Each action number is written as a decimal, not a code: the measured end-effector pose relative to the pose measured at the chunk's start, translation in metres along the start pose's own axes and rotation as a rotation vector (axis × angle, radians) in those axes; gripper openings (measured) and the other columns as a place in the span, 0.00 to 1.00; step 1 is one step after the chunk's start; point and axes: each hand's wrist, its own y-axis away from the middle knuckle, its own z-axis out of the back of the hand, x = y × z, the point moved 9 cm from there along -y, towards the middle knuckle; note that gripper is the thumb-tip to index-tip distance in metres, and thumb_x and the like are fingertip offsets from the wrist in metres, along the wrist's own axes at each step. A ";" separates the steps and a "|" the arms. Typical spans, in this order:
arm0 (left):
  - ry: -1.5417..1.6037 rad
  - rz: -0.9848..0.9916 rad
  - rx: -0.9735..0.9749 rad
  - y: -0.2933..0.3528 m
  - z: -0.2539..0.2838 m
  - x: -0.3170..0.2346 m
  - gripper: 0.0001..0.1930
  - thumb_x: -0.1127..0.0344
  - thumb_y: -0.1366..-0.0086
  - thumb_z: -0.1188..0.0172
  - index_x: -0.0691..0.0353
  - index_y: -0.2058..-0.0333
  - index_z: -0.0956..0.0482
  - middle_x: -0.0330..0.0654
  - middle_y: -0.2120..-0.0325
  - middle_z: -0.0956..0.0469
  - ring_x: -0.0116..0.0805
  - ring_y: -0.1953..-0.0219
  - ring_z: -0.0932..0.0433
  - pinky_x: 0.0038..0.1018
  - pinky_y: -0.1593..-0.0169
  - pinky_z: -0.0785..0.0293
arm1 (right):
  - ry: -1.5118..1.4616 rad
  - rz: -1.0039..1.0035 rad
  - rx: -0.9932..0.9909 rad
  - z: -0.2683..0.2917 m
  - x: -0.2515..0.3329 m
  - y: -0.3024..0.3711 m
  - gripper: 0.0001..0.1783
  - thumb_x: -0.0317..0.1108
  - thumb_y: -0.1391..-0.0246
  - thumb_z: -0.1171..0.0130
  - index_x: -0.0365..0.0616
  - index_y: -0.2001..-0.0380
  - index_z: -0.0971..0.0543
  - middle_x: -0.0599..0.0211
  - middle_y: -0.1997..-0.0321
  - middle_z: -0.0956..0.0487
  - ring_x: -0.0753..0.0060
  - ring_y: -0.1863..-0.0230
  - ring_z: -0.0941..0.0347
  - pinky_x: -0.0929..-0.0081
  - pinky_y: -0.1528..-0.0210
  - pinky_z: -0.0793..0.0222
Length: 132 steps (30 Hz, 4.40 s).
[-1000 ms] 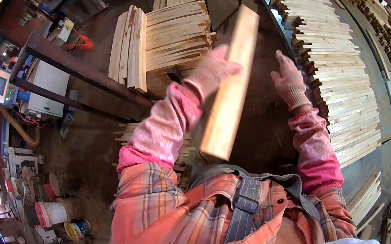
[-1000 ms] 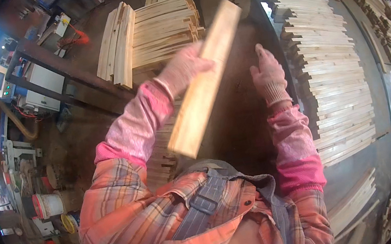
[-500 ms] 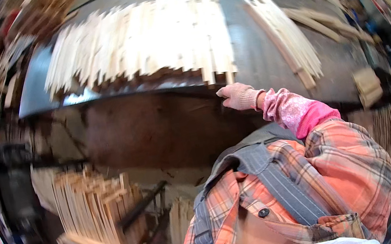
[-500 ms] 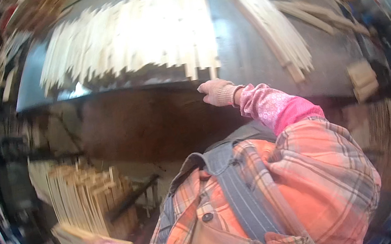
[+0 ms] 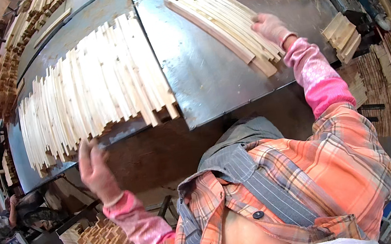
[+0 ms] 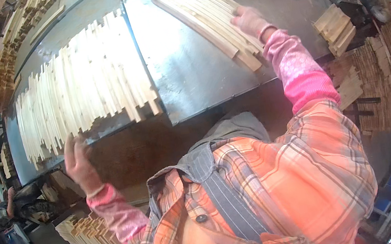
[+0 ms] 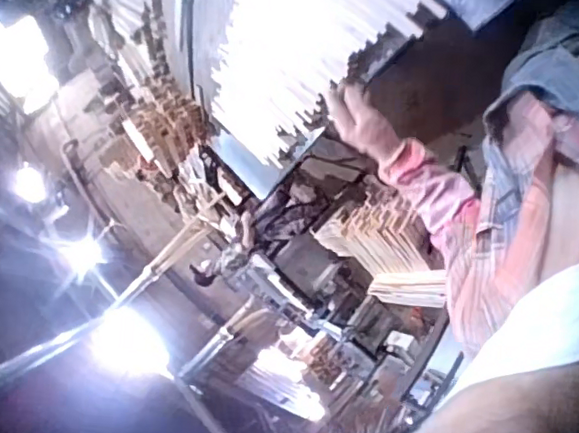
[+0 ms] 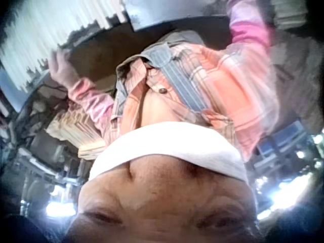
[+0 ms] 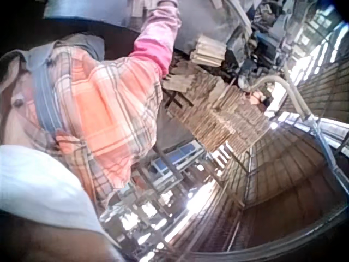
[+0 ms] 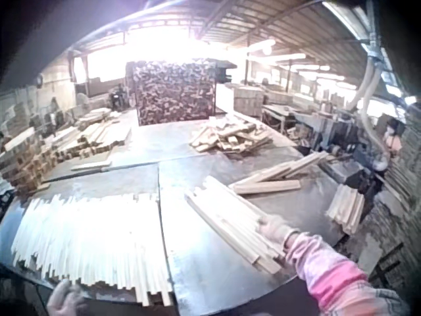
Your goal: The person repeatedly picks up thin wooden planks from a pile on a metal table and stacks them neatly. They handle the planks one at a time, aligning them with the existing stack and occasionally adjusting the pile to maintain order.
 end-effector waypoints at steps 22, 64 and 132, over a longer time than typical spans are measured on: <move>-0.158 0.308 0.698 -0.059 -0.484 0.028 0.28 0.64 0.31 0.36 0.68 0.36 0.27 0.44 0.51 0.16 0.28 0.50 0.20 0.23 0.44 0.26 | 0.327 0.162 0.419 -0.031 -0.087 -0.230 0.48 0.41 0.48 0.29 0.44 0.28 0.39 0.46 0.35 0.25 0.42 0.33 0.29 0.52 0.32 0.31; 0.126 -0.585 0.495 -0.117 -0.426 -0.253 0.17 0.62 0.31 0.34 0.62 0.48 0.21 0.39 0.64 0.17 0.25 0.65 0.21 0.22 0.61 0.24 | -0.582 0.796 -0.386 0.227 0.172 -0.100 0.23 0.52 0.45 0.29 0.38 0.65 0.13 0.63 0.71 0.14 0.71 0.67 0.19 0.71 0.61 0.23; -0.531 -0.291 0.452 -0.074 -0.328 0.074 0.30 0.61 0.42 0.37 0.61 0.40 0.27 0.52 0.40 0.30 0.59 0.35 0.34 0.50 0.37 0.29 | -0.080 0.092 0.404 -0.196 0.180 -0.126 0.27 0.50 0.43 0.34 0.35 0.54 0.15 0.46 0.59 0.13 0.50 0.56 0.14 0.58 0.52 0.22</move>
